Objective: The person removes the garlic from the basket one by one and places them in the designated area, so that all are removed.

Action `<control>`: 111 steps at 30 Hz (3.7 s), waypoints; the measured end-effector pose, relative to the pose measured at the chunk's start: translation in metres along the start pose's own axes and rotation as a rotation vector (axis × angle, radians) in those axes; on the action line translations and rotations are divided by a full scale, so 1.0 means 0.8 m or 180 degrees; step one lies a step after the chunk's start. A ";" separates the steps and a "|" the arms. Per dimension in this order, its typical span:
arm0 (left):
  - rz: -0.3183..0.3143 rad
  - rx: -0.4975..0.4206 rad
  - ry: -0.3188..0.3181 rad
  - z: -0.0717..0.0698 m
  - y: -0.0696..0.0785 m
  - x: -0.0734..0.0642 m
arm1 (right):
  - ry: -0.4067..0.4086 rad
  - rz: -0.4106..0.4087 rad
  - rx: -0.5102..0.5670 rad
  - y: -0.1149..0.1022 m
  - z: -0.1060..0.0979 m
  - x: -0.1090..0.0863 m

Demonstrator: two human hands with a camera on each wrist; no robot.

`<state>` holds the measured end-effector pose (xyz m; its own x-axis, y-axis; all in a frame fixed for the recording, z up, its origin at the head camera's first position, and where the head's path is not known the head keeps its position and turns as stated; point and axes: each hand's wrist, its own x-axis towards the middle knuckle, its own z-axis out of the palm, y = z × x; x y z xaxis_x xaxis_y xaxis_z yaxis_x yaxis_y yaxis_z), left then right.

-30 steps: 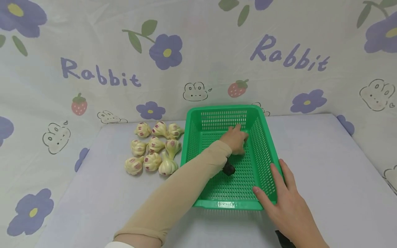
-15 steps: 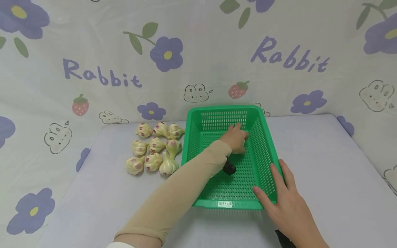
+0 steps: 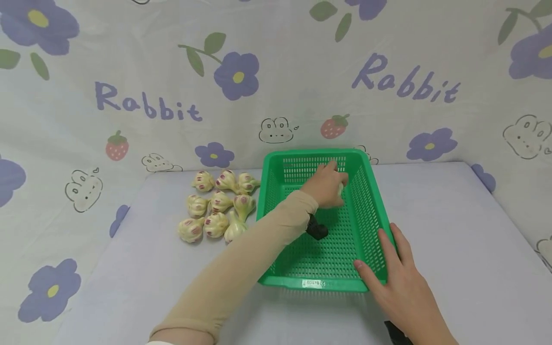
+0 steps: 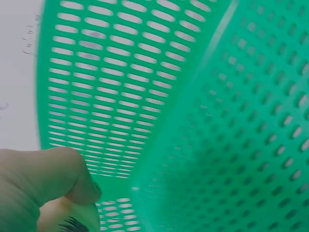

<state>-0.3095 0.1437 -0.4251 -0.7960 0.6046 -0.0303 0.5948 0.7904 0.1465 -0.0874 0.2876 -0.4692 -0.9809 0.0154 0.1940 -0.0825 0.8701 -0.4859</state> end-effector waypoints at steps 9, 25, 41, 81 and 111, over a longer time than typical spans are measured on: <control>0.0248 -0.0136 0.0295 -0.052 -0.010 -0.040 | -0.0031 0.0047 0.0021 -0.001 0.000 -0.002; 0.0285 -0.0607 0.1131 -0.102 -0.049 -0.144 | -0.0013 0.0008 0.0031 0.002 0.000 0.002; 0.0040 -0.0868 0.1762 -0.090 -0.093 -0.228 | -0.0018 0.0027 0.0034 0.001 -0.002 0.004; -0.1240 -0.0308 0.1585 0.028 -0.198 -0.376 | -0.0018 0.0015 0.0032 0.001 0.011 0.002; -0.1305 -0.0243 0.1643 0.068 -0.214 -0.377 | 0.0072 0.0103 -0.0071 0.014 0.012 0.011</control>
<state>-0.1647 -0.1686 -0.4950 -0.9191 0.1162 0.3764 0.2375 0.9258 0.2942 -0.0986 0.2930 -0.4813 -0.9787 0.0547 0.1977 -0.0464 0.8798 -0.4730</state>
